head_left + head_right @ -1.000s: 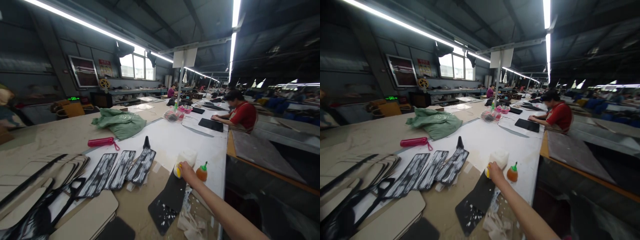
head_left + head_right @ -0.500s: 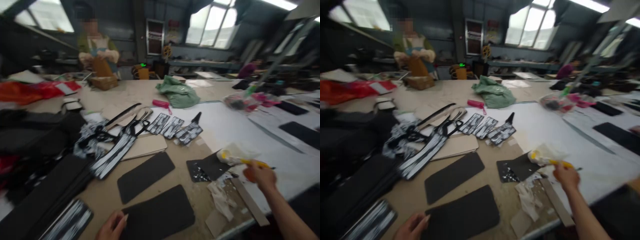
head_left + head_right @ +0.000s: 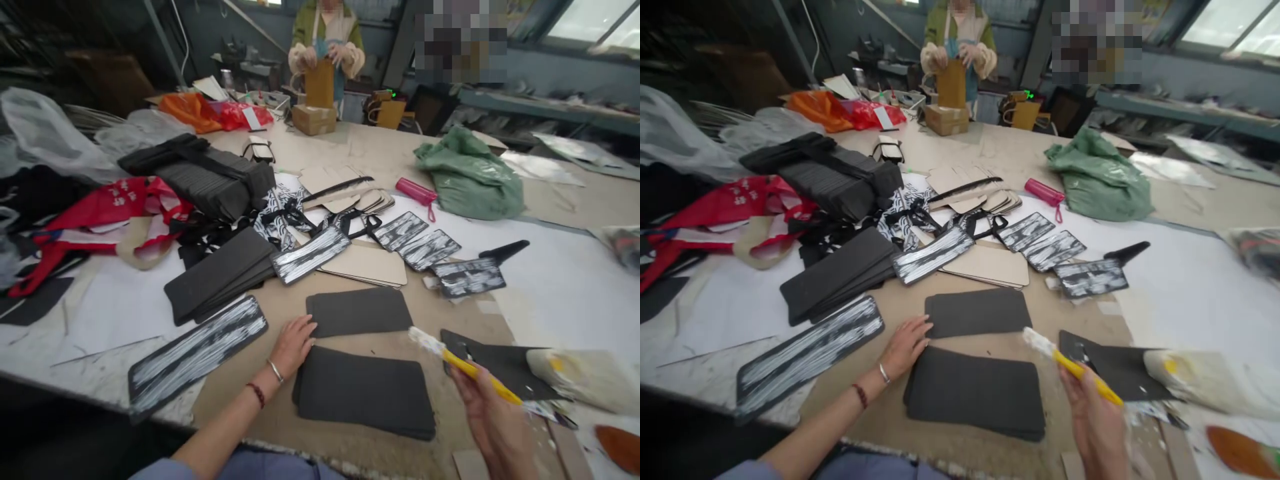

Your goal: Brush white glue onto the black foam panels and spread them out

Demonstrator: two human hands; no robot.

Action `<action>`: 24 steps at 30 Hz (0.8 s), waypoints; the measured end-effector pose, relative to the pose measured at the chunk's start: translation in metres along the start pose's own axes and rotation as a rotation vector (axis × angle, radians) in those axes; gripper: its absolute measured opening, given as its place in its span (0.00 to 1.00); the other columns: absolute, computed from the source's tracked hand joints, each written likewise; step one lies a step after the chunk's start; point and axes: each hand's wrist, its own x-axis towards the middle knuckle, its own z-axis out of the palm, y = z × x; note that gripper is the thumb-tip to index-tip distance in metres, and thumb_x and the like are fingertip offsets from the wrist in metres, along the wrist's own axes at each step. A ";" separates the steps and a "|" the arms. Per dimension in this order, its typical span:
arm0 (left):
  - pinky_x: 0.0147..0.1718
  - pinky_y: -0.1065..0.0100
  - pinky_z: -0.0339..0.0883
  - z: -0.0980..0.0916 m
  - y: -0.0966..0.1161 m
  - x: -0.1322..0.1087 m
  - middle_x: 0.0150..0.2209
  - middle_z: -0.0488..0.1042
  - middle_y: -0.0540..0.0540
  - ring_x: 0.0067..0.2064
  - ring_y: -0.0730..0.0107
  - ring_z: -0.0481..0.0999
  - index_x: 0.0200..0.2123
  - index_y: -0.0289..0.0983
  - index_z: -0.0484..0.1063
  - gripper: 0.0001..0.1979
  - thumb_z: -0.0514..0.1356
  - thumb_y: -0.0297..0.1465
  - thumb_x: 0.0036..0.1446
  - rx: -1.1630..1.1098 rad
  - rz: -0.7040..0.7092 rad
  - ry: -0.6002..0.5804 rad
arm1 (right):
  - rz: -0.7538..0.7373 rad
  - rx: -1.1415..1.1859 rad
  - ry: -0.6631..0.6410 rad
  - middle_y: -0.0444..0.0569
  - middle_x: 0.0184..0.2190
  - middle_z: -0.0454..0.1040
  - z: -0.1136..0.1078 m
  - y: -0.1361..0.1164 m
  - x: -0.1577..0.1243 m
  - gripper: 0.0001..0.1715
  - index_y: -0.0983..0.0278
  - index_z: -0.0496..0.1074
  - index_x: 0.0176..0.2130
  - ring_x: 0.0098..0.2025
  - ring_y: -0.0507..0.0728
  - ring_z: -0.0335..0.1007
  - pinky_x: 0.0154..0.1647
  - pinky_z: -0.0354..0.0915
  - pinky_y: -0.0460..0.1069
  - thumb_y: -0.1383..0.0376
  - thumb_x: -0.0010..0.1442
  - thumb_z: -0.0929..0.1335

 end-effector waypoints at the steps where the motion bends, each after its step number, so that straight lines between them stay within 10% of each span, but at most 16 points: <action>1: 0.52 0.53 0.59 0.002 -0.003 0.005 0.53 0.67 0.41 0.55 0.57 0.63 0.47 0.37 0.68 0.15 0.54 0.27 0.55 0.032 0.028 -0.022 | 0.028 0.010 -0.091 0.44 0.32 0.73 0.029 0.008 -0.007 0.21 0.65 0.70 0.31 0.36 0.53 0.72 0.40 0.71 0.47 0.58 0.38 0.75; 5: 0.52 0.52 0.56 0.004 -0.013 0.015 0.52 0.68 0.43 0.56 0.58 0.61 0.47 0.39 0.68 0.15 0.54 0.29 0.56 0.074 0.102 -0.090 | 0.032 -0.073 -0.314 0.48 0.32 0.74 0.126 0.035 -0.028 0.26 0.68 0.70 0.36 0.37 0.57 0.73 0.47 0.68 0.53 0.52 0.42 0.73; 10: 0.52 0.52 0.54 0.008 -0.023 0.014 0.52 0.68 0.45 0.55 0.59 0.62 0.47 0.42 0.69 0.14 0.55 0.31 0.56 0.046 0.096 -0.077 | -0.002 -0.161 -0.425 0.48 0.33 0.73 0.174 0.072 -0.023 0.27 0.69 0.70 0.37 0.37 0.58 0.73 0.46 0.69 0.55 0.51 0.45 0.71; 17: 0.50 0.54 0.53 0.010 -0.026 0.016 0.51 0.70 0.46 0.53 0.59 0.62 0.46 0.43 0.69 0.15 0.57 0.36 0.55 0.016 0.101 -0.043 | 0.023 -0.202 -0.374 0.47 0.33 0.73 0.179 0.078 -0.007 0.26 0.69 0.70 0.35 0.35 0.57 0.73 0.42 0.70 0.52 0.52 0.44 0.72; 24: 0.50 0.55 0.55 0.007 -0.023 0.018 0.50 0.70 0.46 0.53 0.59 0.63 0.45 0.42 0.70 0.13 0.56 0.32 0.55 0.041 0.122 -0.015 | -0.057 -0.348 -0.183 0.48 0.33 0.75 0.137 0.054 0.036 0.27 0.70 0.70 0.39 0.36 0.57 0.73 0.45 0.69 0.51 0.52 0.47 0.70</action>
